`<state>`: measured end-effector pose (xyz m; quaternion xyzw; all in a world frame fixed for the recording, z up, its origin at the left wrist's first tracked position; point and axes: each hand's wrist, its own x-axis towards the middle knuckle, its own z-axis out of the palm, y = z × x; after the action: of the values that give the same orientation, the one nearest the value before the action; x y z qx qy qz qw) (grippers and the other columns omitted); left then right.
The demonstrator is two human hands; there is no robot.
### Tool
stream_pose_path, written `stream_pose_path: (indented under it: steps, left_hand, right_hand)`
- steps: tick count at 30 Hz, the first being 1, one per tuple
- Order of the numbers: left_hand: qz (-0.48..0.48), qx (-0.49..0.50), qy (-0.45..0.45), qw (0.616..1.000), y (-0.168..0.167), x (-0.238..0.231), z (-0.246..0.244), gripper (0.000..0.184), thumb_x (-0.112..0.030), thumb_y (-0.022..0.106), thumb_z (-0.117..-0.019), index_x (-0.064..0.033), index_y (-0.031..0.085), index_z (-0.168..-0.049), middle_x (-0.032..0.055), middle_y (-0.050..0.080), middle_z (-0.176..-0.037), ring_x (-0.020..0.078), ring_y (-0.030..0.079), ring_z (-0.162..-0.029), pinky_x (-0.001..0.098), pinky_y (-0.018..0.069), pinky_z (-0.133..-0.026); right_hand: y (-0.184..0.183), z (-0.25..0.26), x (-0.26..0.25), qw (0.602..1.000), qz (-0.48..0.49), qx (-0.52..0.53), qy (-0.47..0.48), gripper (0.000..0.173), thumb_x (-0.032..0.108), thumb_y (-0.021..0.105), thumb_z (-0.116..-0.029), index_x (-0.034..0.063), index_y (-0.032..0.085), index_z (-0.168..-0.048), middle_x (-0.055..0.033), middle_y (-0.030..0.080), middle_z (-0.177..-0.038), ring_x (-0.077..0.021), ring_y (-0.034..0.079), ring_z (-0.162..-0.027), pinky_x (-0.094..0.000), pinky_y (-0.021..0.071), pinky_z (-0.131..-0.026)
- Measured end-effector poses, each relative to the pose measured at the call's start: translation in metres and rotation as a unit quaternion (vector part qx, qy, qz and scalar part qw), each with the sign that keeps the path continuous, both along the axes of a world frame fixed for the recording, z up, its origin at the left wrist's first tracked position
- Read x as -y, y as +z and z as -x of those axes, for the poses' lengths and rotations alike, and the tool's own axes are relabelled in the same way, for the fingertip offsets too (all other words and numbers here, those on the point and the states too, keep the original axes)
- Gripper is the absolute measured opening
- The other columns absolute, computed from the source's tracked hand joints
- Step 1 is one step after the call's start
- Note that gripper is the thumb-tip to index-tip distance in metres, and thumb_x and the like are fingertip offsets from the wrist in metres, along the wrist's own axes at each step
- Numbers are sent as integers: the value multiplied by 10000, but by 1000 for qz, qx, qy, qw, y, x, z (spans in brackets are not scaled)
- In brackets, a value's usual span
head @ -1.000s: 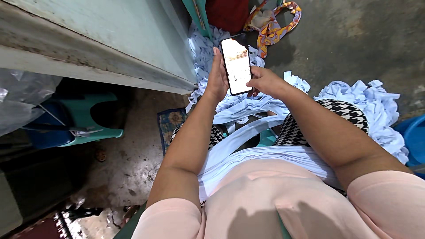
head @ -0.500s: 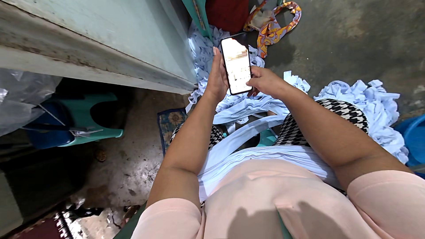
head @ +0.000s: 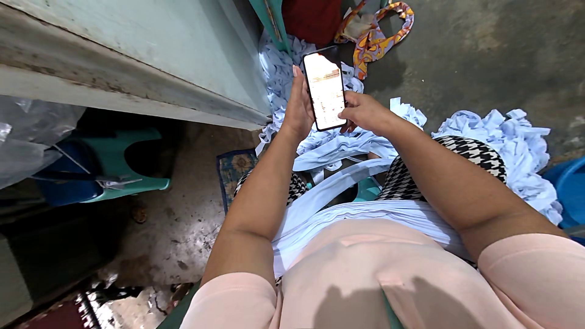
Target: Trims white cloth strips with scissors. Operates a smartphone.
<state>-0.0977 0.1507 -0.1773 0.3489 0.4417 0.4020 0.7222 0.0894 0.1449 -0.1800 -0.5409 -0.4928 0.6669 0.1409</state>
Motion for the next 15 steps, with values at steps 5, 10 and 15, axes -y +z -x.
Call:
stream_pose_path:
  steps: [5,10,15]
  left_hand:
    - [4,-3,-1,1000,1,0,0,853,-681,-9,-1004,-121,247,-1594,129,536,-1467,250,582,-1287,471,503,-1061]
    - [4,-5,3,1000,2,0,0,850,-679,-4,-1006,-119,242,-1596,132,527,-1475,250,575,-1296,472,499,-1066]
    - [2,0,3,1000,2,0,0,843,-680,-2,-1007,-132,241,-1600,123,531,-1476,247,576,-1298,469,501,-1066]
  right_hand:
    - [-2,0,-1,1000,4,-11,-13,298,214,427,-1104,64,556,-1326,-158,696,-1058,-230,713,-763,-387,604,-665]
    - [0,0,0,1000,-1,-5,-2,323,68,496,-1031,53,538,-1351,-162,684,-1120,-231,709,-792,-389,600,-674]
    - [0,0,0,1000,-5,-3,0,338,54,489,-1023,54,534,-1358,-170,689,-1106,-242,719,-802,-398,608,-681]
